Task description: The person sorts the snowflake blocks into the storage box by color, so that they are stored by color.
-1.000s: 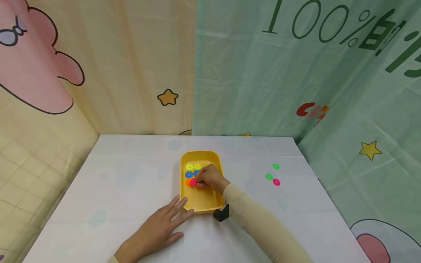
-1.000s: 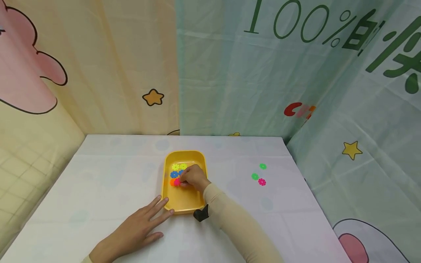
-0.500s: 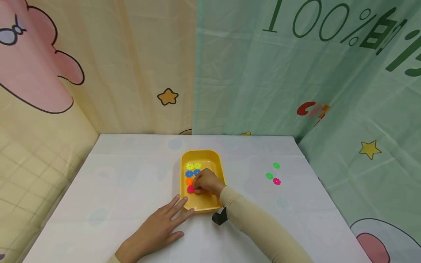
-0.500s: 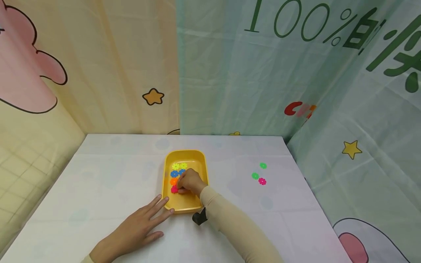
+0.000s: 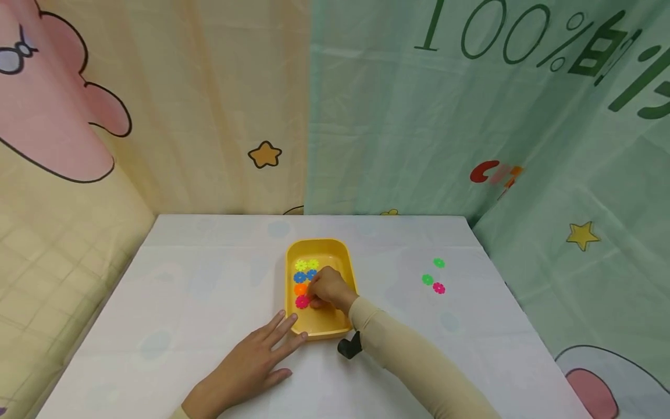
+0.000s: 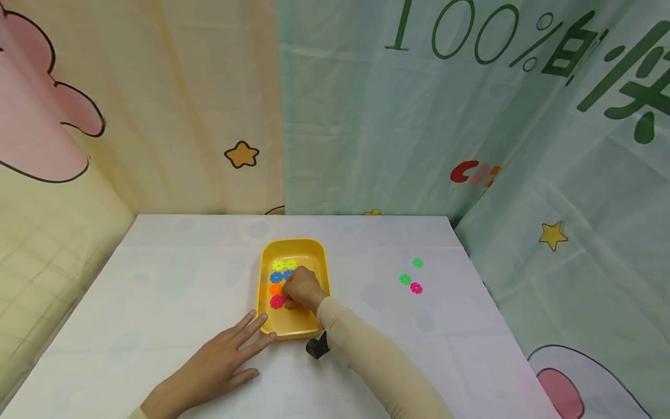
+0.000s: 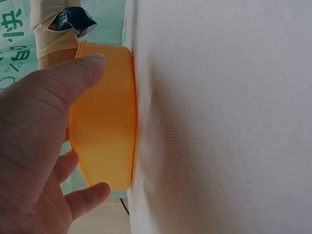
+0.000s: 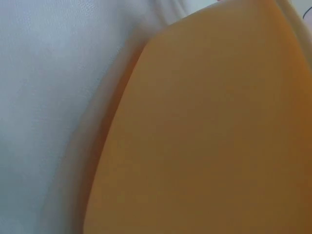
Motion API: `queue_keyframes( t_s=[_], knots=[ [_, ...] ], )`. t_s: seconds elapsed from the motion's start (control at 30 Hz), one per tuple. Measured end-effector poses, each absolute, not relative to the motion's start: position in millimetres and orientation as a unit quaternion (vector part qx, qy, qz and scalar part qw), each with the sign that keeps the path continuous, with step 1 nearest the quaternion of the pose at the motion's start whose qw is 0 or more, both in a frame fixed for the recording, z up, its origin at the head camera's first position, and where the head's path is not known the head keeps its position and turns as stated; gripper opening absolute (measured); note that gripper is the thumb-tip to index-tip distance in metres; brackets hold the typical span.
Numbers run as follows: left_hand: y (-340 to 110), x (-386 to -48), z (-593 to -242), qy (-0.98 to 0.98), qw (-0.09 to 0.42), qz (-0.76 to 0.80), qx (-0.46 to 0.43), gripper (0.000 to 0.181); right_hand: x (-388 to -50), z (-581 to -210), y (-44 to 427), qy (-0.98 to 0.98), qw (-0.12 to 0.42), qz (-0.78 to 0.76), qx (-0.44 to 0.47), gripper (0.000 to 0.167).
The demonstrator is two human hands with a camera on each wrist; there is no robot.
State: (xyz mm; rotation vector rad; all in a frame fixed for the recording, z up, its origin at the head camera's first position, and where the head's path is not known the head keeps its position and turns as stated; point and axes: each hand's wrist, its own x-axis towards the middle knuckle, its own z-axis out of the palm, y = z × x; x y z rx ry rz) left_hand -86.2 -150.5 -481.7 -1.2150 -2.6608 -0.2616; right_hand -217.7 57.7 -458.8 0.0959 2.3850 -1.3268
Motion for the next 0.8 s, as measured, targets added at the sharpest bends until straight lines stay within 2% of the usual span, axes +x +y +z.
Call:
queue_keyframes(
  t_s=[0.4,0.8],
  knots=[
    [-150,-87,-482,-0.896,0.115,-0.088,-0.42,0.075,-234,-432,88,0.83,0.19,-0.524,0.025,0.022],
    [-150,-84,-479,-0.9,0.111,-0.088,-0.413,0.075,-249,-409,144,0.789,0.193,-0.577,0.085,0.032]
  ],
)
